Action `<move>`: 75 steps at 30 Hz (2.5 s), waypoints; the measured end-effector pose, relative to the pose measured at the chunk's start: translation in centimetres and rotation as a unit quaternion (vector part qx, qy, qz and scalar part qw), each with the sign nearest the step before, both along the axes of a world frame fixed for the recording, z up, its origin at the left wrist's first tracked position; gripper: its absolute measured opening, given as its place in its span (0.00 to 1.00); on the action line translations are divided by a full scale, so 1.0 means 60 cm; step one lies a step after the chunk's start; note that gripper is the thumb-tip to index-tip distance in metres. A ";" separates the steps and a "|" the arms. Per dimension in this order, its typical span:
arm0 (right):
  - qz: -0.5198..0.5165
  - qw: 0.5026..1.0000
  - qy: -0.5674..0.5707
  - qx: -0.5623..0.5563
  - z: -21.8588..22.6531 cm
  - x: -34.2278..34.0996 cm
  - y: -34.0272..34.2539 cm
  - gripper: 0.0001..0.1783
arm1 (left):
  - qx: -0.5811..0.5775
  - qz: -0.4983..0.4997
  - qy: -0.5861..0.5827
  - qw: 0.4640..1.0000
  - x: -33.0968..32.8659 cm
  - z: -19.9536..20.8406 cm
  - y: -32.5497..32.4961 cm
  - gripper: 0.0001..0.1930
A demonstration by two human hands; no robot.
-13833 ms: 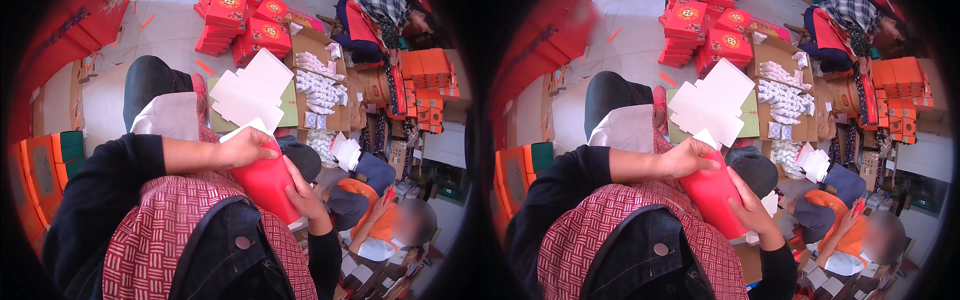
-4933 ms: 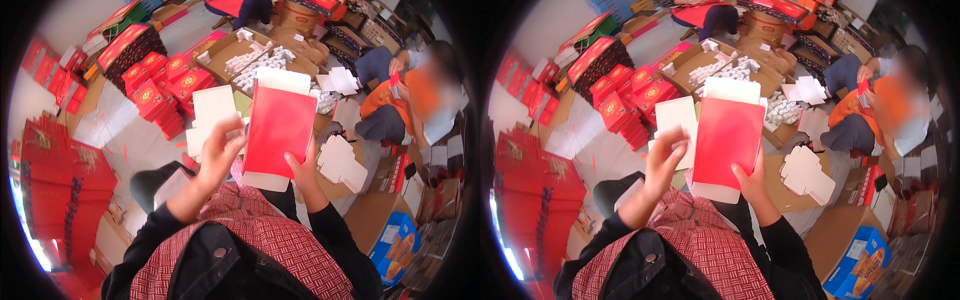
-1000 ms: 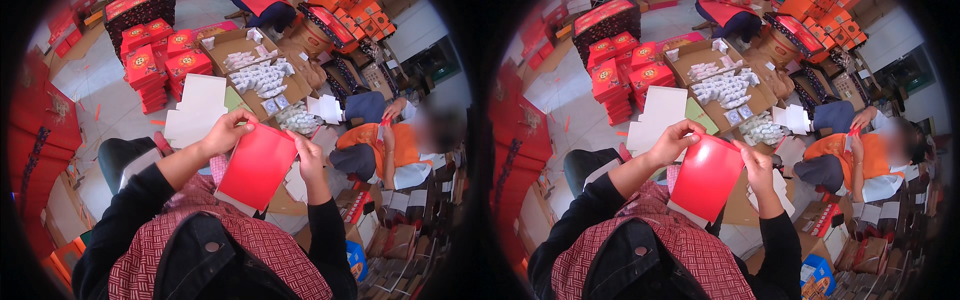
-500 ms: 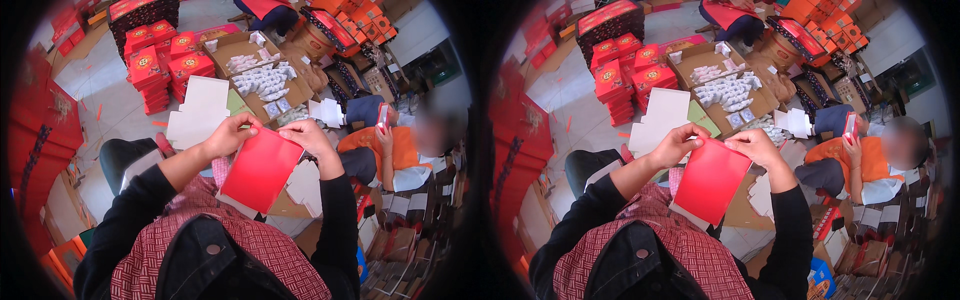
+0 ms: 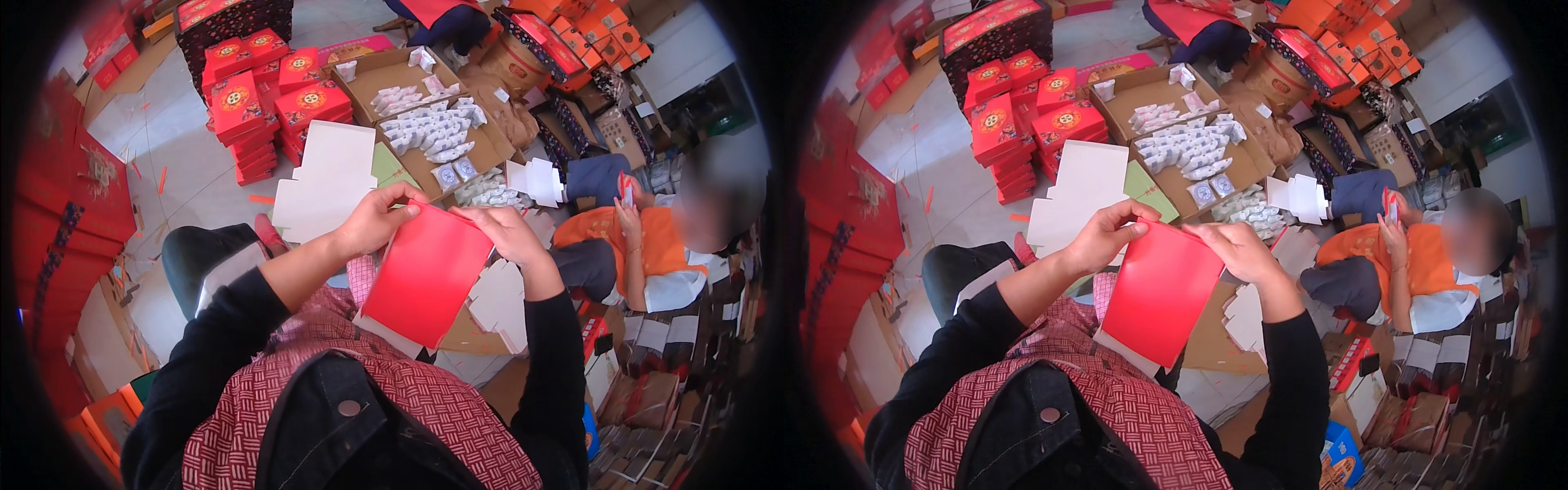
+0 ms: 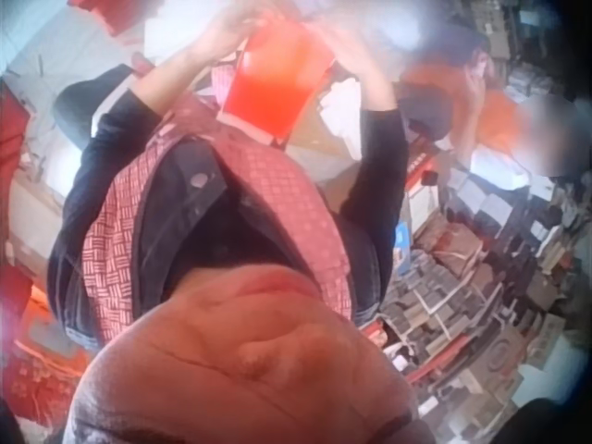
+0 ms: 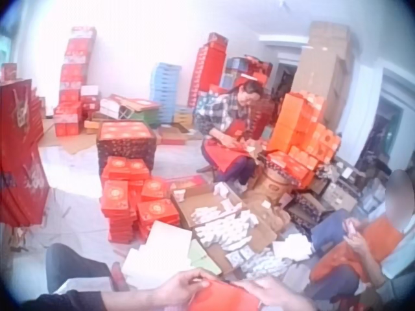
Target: The person folds red and white cardboard sheets into small boxes, inserts small wrapped items into the boxes, and stacks the finished boxes. The person also handles a green box and places items inside it.
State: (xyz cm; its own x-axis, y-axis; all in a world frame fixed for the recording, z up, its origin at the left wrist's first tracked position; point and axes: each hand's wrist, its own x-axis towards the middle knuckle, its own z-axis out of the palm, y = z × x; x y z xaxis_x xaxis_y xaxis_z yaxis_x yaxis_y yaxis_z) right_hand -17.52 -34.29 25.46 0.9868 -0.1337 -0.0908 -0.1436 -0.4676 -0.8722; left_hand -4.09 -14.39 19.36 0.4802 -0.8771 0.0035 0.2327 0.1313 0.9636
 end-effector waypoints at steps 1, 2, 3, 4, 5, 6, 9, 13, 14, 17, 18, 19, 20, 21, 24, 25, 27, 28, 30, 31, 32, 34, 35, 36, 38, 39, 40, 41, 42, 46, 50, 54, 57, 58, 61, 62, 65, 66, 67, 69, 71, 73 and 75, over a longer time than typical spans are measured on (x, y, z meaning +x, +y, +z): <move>-0.021 0.998 -0.054 0.013 -0.002 -0.008 0.004 0.14 | -0.006 -0.001 0.011 1.000 0.001 -0.003 0.001 0.08; -0.042 0.993 -0.108 0.026 -0.004 -0.018 0.010 0.13 | -0.013 -0.001 0.022 1.000 0.003 -0.006 0.003 0.07; -0.051 0.991 -0.121 -0.005 -0.010 -0.030 0.022 0.13 | -0.020 0.000 0.033 0.999 0.005 -0.009 0.002 0.07; -0.059 0.989 -0.133 -0.033 -0.021 -0.041 0.041 0.13 | -0.023 0.001 0.016 1.000 0.007 -0.016 0.002 0.07; -0.067 0.985 -0.146 -0.061 -0.027 -0.046 0.051 0.12 | -0.026 0.002 -0.001 1.000 0.009 -0.024 0.002 0.07; -0.068 0.984 -0.153 -0.068 -0.024 -0.047 0.055 0.12 | -0.027 -0.001 -0.017 0.999 0.009 -0.029 0.003 0.07; -0.019 0.981 -0.165 -0.097 -0.012 -0.042 0.061 0.16 | 0.046 -0.091 -0.241 0.965 0.052 0.024 0.000 0.12; -0.082 0.961 -0.231 0.125 0.009 -0.019 0.108 0.25 | 0.105 -0.223 -0.372 0.895 0.078 0.112 -0.009 0.22; -0.131 0.944 -0.278 0.118 -0.012 -0.020 0.105 0.25 | 0.115 -0.219 -0.376 0.893 0.080 0.111 -0.004 0.22; -0.240 0.922 -0.300 0.044 -0.031 -0.037 0.131 0.26 | 0.123 -0.216 -0.372 0.894 0.084 0.094 0.016 0.21; -0.255 0.921 -0.295 0.002 -0.041 -0.044 0.146 0.24 | 0.114 -0.218 -0.367 0.897 0.085 0.086 0.019 0.21; -0.270 0.917 -0.290 -0.039 -0.050 -0.048 0.161 0.23 | 0.104 -0.220 -0.362 0.900 0.089 0.078 0.021 0.21; -0.284 0.912 -0.283 -0.081 -0.059 -0.050 0.173 0.22 | 0.095 -0.222 -0.356 0.903 0.091 0.072 0.022 0.21; -0.260 0.909 -0.297 -0.132 -0.068 -0.046 0.177 0.21 | 0.087 -0.230 -0.350 0.904 0.090 0.071 0.021 0.22; -0.248 0.926 -0.256 -0.127 -0.071 -0.040 0.204 0.22 | 0.076 -0.258 -0.350 0.897 0.084 0.074 0.021 0.23; -0.222 0.930 -0.252 -0.147 -0.069 -0.040 0.201 0.22 | 0.080 -0.270 -0.363 0.888 0.081 0.080 0.023 0.24; -0.168 0.938 -0.241 -0.186 -0.064 -0.044 0.193 0.23 | 0.091 -0.300 -0.372 0.874 0.077 0.095 0.020 0.25; -0.169 0.947 -0.240 -0.132 -0.067 -0.044 0.192 0.25 | 0.099 -0.317 -0.369 0.868 0.078 0.105 0.013 0.25; -0.166 0.956 -0.242 -0.025 -0.074 -0.039 0.189 0.29 | 0.099 -0.328 -0.361 0.868 0.081 0.111 0.010 0.25; -0.187 0.947 -0.194 0.176 -0.072 -0.044 0.204 0.37 | 0.092 -0.322 -0.356 0.873 0.086 0.113 0.014 0.25; -0.182 0.947 -0.168 0.205 -0.074 -0.055 0.209 0.38 | 0.086 -0.315 -0.351 0.878 0.092 0.114 0.018 0.25; -0.176 0.943 -0.114 0.260 -0.074 -0.078 0.215 0.41 | 0.065 -0.296 -0.314 0.900 0.113 0.107 0.025 0.22; -0.144 0.963 -0.107 0.203 -0.072 -0.085 0.211 0.40 | 0.041 -0.281 -0.291 0.914 0.132 0.097 0.026 0.22; -0.124 0.975 -0.106 0.150 -0.067 -0.084 0.203 0.40 | 0.022 -0.264 -0.268 0.926 0.143 0.092 0.032 0.21; -0.098 0.990 -0.092 0.038 -0.050 -0.076 0.180 0.39 | 0.033 -0.215 -0.261 0.940 0.141 0.115 0.044 0.19; -0.073 0.991 -0.103 0.045 -0.047 -0.065 0.166 0.35 | 0.025 -0.192 -0.261 0.946 0.142 0.120 0.051 0.18; -0.056 0.993 -0.092 0.048 -0.038 -0.057 0.151 0.34 | 0.013 -0.171 -0.260 0.950 0.142 0.123 0.053 0.18; -0.040 0.995 -0.081 0.051 -0.024 -0.050 0.137 0.33 | 0.022 -0.162 -0.228 0.960 0.140 0.124 0.061 0.18; -0.019 0.996 -0.071 0.055 -0.010 -0.042 0.127 0.32 | 0.030 -0.140 -0.228 0.963 0.136 0.122 0.071 0.18; 0.026 0.998 -0.019 0.059 0.030 -0.032 0.110 0.29 | 0.059 -0.086 -0.227 0.968 0.116 0.101 0.096 0.19; 0.050 0.996 -0.001 0.068 0.012 -0.028 0.112 0.29 | 0.023 -0.042 -0.204 0.978 0.093 0.077 0.119 0.17; 0.037 0.987 0.034 0.151 -0.018 -0.026 0.093 0.29 | 0.102 -0.020 -0.082 0.991 0.087 0.014 0.177 0.19; -0.209 0.943 -0.110 0.233 -0.064 -0.004 0.005 0.22 | 0.124 0.129 0.024 0.984 0.111 -0.041 0.211 0.19; -0.295 0.919 -0.110 0.235 -0.088 0.003 -0.029 0.18 | 0.117 0.178 0.070 0.975 0.119 -0.054 0.218 0.19; -0.365 0.896 -0.048 0.249 -0.217 0.024 -0.128 0.16 | 0.119 0.283 0.190 0.932 0.141 -0.091 0.216 0.20; -0.379 0.888 -0.018 0.260 -0.258 0.040 -0.150 0.16 | 0.123 0.315 0.227 0.913 0.145 -0.102 0.213 0.20; -0.331 0.929 0.038 0.160 -0.395 0.117 -0.211 0.15 | 0.144 0.332 0.257 0.896 0.155 -0.145 0.200 0.21; -0.311 0.939 0.078 0.120 -0.431 0.146 -0.232 0.16 | 0.151 0.336 0.266 0.891 0.159 -0.158 0.191 0.21; -0.293 0.945 0.120 0.077 -0.461 0.175 -0.251 0.17 | 0.177 0.341 0.272 0.882 0.159 -0.157 0.174 0.20; -0.248 0.957 0.147 -0.017 -0.526 0.221 -0.274 0.18 | 0.182 0.340 0.286 0.877 0.165 -0.181 0.156 0.20; -0.189 0.968 0.104 -0.126 -0.575 0.281 -0.283 0.18 | 0.186 0.341 0.292 0.874 0.175 -0.210 0.155 0.20; -0.180 0.975 0.021 -0.128 -0.560 0.367 -0.267 0.17 | 0.205 0.369 0.290 0.859 0.186 -0.208 0.135 0.20; -0.156 0.980 -0.033 -0.120 -0.527 0.452 -0.260 0.14 | 0.228 0.382 0.285 0.849 0.207 -0.210 0.129 0.21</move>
State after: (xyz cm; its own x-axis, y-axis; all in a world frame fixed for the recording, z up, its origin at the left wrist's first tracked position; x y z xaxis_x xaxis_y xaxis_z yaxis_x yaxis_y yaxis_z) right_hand 9.61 -49.88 -6.17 0.8968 -0.4403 0.0425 -0.2603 -0.6031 -0.7540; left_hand 8.31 -6.67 6.78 0.7192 -0.1558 -0.6772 0.6933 0.0971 0.7140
